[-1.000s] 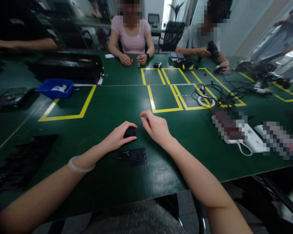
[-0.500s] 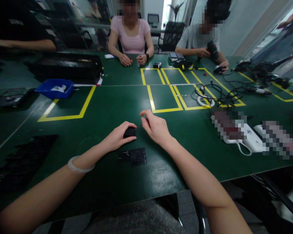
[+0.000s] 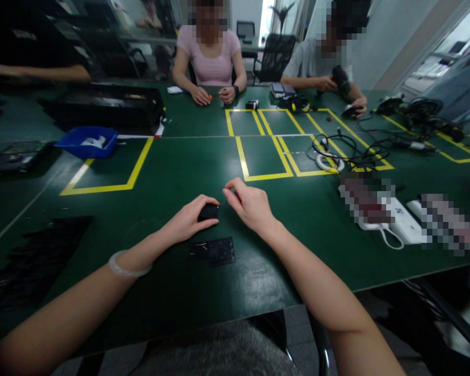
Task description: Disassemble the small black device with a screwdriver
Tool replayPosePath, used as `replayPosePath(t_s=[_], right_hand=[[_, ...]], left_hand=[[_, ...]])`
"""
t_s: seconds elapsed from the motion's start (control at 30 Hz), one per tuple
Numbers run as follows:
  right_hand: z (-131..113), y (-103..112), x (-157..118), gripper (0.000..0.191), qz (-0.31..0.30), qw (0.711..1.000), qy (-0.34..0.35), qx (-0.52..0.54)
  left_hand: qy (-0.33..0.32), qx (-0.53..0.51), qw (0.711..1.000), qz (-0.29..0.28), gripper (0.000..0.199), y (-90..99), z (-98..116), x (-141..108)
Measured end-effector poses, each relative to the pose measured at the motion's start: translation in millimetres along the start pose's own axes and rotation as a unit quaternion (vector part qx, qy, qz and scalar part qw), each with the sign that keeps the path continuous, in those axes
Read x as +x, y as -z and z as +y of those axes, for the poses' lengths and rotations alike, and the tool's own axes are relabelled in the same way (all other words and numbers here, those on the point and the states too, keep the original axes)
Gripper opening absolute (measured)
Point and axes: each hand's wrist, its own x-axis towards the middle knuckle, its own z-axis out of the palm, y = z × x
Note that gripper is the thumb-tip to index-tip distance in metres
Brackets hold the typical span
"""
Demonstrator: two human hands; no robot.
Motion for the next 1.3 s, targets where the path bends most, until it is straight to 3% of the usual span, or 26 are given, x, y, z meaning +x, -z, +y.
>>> replayPosePath(t_s=[1.3], right_hand=[[3.1,-4.8,-1.7,0.016,0.041,0.999,0.024,0.002]], left_hand=[[0.000,0.001,1.000,-0.005,0.035,1.8,0.2,-1.0]])
